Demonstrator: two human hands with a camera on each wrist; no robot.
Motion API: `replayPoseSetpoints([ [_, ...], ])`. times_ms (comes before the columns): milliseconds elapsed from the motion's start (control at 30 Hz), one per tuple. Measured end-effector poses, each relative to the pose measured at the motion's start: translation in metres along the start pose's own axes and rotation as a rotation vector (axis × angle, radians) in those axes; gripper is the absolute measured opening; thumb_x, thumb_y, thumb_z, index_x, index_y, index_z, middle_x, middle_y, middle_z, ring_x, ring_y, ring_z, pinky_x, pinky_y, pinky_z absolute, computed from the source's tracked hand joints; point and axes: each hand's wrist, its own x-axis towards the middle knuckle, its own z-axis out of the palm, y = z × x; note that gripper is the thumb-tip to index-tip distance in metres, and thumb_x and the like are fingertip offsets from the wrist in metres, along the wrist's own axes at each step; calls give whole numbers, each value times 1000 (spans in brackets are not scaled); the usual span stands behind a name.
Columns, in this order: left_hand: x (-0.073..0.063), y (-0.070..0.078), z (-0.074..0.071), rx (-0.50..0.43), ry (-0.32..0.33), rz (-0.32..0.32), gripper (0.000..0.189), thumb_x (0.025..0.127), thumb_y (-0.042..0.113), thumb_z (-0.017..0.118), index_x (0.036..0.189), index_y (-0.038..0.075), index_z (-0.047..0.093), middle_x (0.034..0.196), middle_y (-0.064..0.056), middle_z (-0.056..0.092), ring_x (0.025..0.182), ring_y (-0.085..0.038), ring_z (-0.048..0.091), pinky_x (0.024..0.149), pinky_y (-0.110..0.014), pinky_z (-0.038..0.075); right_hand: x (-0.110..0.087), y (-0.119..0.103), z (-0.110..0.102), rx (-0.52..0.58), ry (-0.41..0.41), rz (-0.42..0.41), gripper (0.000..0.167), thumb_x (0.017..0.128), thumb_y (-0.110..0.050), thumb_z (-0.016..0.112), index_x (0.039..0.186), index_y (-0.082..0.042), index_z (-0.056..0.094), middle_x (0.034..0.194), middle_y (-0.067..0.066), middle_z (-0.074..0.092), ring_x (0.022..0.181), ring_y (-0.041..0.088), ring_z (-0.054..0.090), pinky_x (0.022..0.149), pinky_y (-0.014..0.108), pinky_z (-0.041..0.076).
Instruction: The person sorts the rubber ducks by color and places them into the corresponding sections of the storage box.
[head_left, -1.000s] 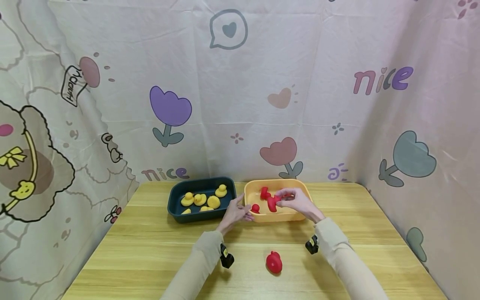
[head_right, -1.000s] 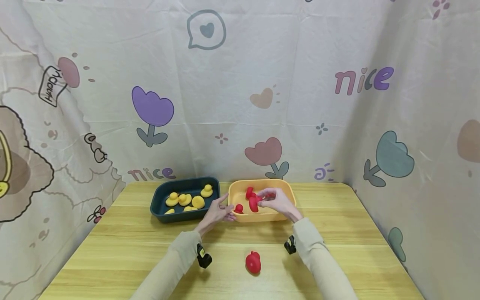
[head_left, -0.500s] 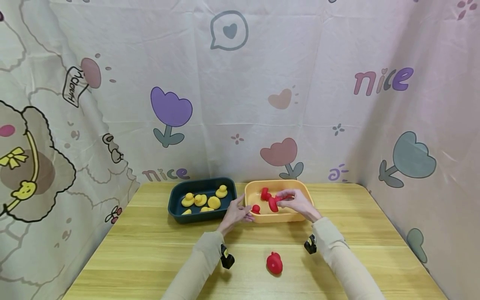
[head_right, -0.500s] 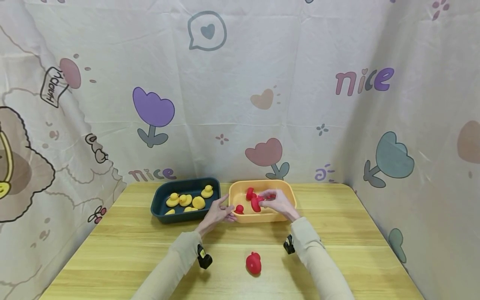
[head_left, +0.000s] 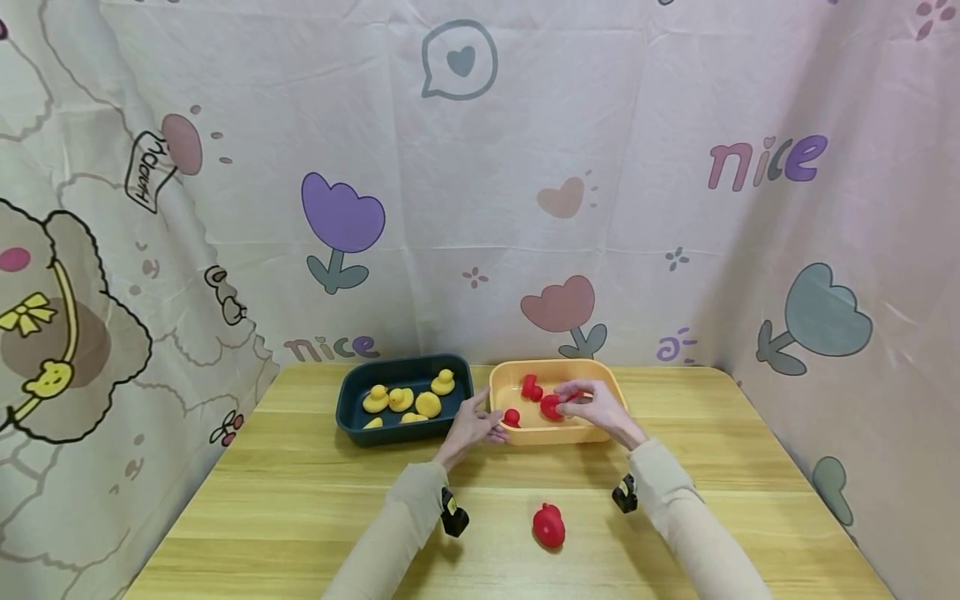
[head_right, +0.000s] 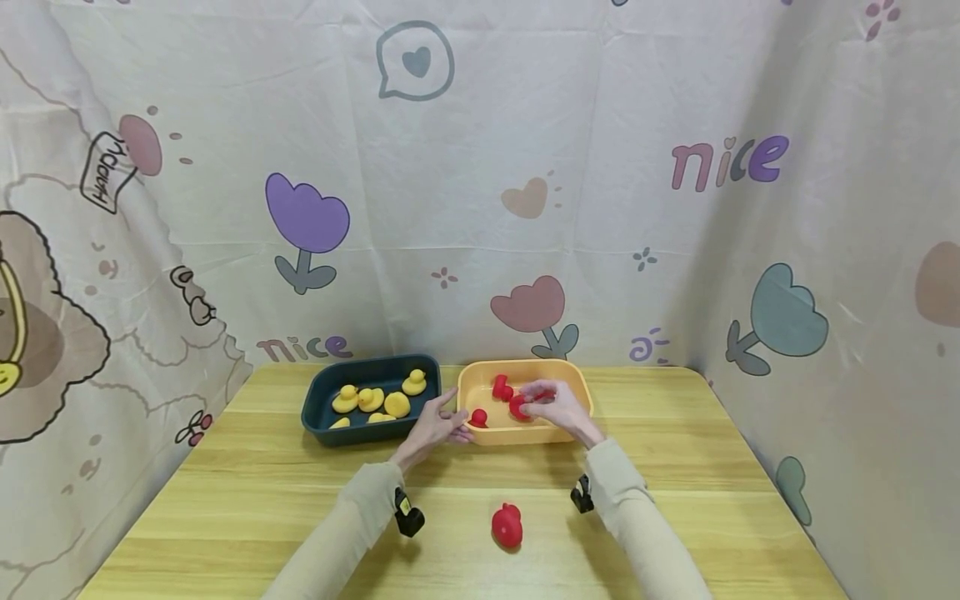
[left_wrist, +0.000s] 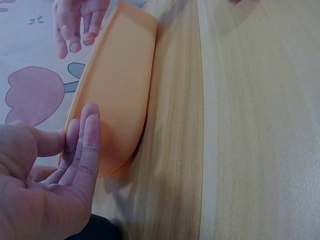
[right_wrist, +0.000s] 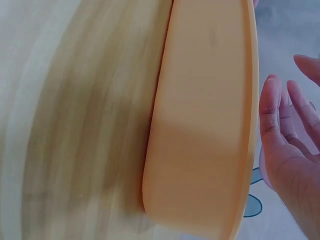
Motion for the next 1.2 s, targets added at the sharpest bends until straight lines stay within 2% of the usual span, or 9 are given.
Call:
replayPoseSetpoints([
  [133,-1,0,0,7,0,5,69,102,7,56,160,-1,19,94,-34,70,80,-38,76,78,-45,64,-6,2,0,8,-6,-24,41,87,-2,72,121,18,60,113,37,63,87,7,67,79,16,59],
  [433,1,-1,-1,7,0,5,69,102,6,56,159,-1,19,93,-32,71,79,-36,76,76,-43,65,-29,6,6,-22,-82,-64,37,89,-6,73,118,14,63,115,38,62,90,7,67,81,18,59],
  [700,1,0,0,3,7,1,69,102,6,56,159,-1,20,92,-32,71,79,-36,76,74,-41,65,-50,15,15,-17,-158,-96,39,90,-8,72,119,16,61,115,40,62,92,5,65,84,17,57],
  [933,1,-2,0,9,2,6,70,102,7,57,159,-2,19,93,-34,70,80,-38,76,76,-44,64,-64,30,20,-1,-244,-65,39,90,-8,71,119,16,61,111,38,64,91,6,67,82,18,57],
  [1200,3,-4,0,-2,3,9,70,101,6,57,159,-3,19,93,-34,70,78,-37,76,75,-42,65,-73,37,22,22,-344,-29,37,91,-9,71,119,15,63,110,39,65,86,5,70,79,19,58],
])
